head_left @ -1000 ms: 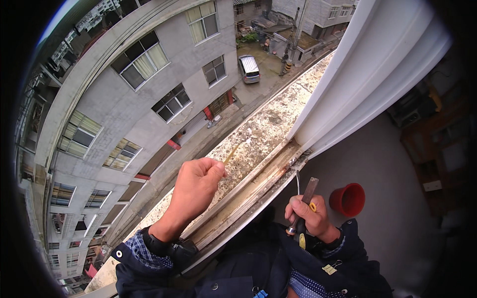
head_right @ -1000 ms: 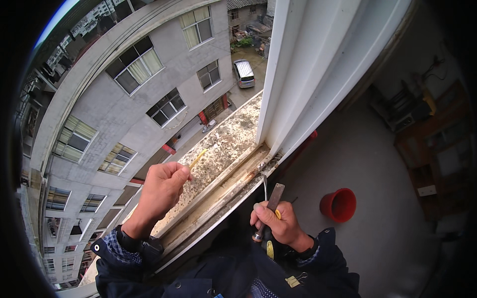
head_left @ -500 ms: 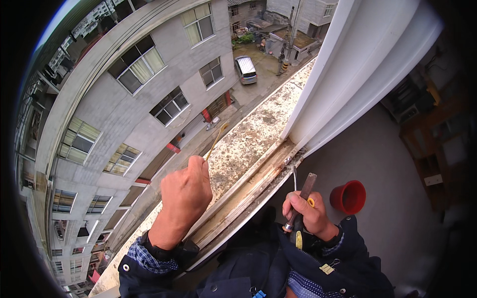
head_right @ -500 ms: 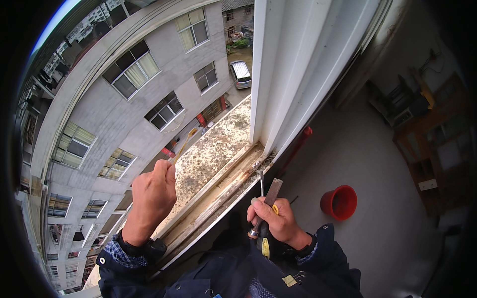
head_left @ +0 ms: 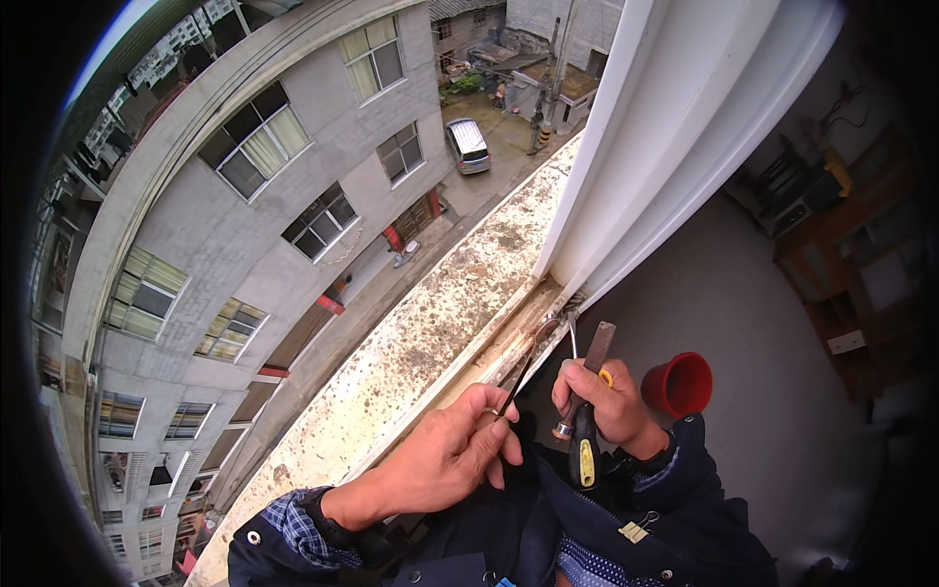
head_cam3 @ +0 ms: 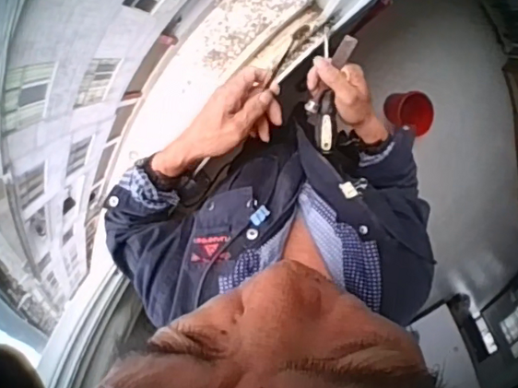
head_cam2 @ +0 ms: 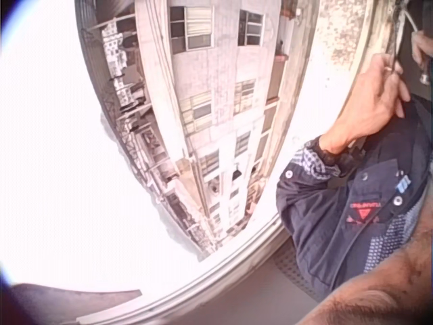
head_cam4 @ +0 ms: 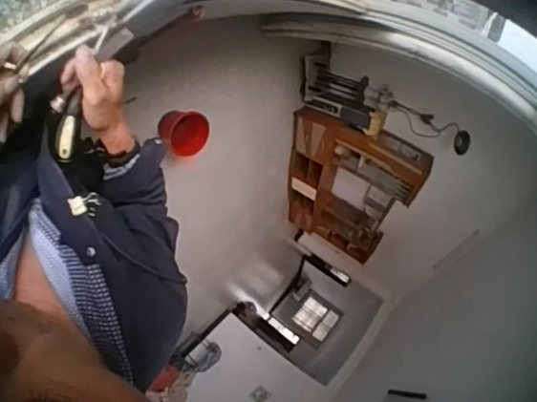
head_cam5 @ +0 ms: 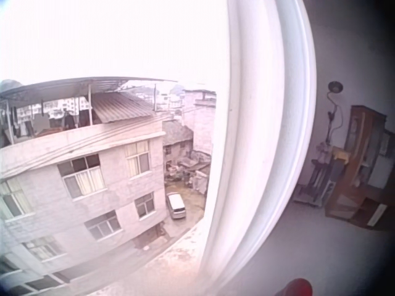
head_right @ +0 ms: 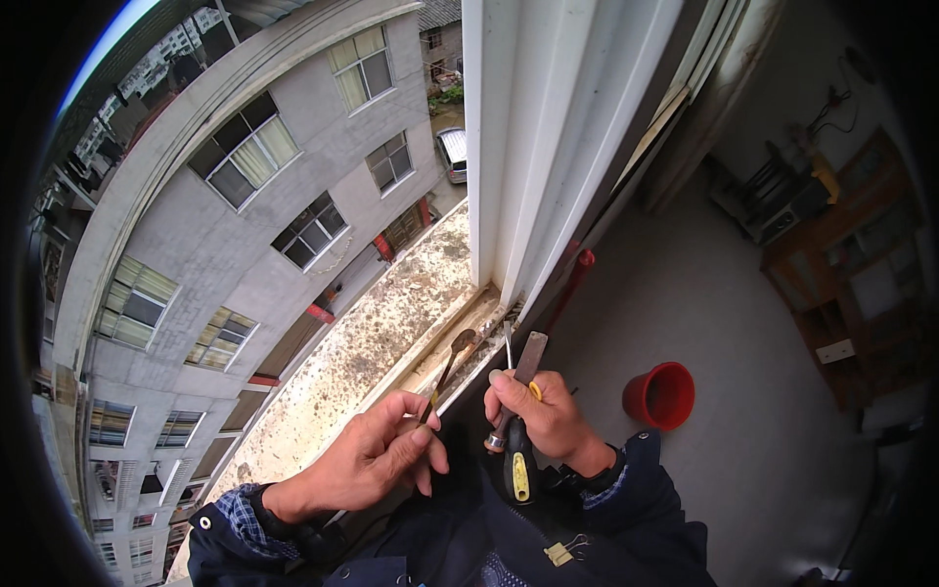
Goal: The person uses a hammer and a screwdriver to remove debris and adjust components along a window frame. They repeatedly tap and pry at the frame edge, occasionally clearing away loosened material by hand.
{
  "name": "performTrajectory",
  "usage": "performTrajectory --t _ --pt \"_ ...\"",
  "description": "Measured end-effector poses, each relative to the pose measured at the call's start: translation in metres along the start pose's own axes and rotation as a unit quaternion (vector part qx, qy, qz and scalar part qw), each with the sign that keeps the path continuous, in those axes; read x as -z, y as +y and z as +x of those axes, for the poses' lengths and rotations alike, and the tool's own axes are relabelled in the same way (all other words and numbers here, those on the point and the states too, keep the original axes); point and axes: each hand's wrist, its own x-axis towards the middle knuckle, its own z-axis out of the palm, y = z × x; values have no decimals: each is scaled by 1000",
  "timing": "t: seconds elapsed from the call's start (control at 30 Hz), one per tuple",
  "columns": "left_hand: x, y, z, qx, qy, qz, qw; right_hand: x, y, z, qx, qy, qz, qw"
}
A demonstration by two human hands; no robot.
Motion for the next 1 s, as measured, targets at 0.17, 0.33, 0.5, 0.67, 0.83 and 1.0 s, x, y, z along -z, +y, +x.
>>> performTrajectory --t 0.17,0.33,0.5,0.67,0.83,1.0 --pt "-5 -13 4 -58 -75 -7 995 -9 6 1 -7 56 4 998" --pt "-4 -19 3 -150 -71 87 982 -12 6 6 -16 82 5 997" --pt "-7 -13 -1 -134 -45 190 971 -20 7 10 -1 100 63 993" --pt "-19 -3 3 -31 -23 334 942 -28 8 14 -1 126 62 990" --pt "-21 4 4 -20 17 449 893 -37 6 19 5 163 40 986" --pt "-22 0 3 -93 52 480 871 -34 -4 18 -22 153 22 988"
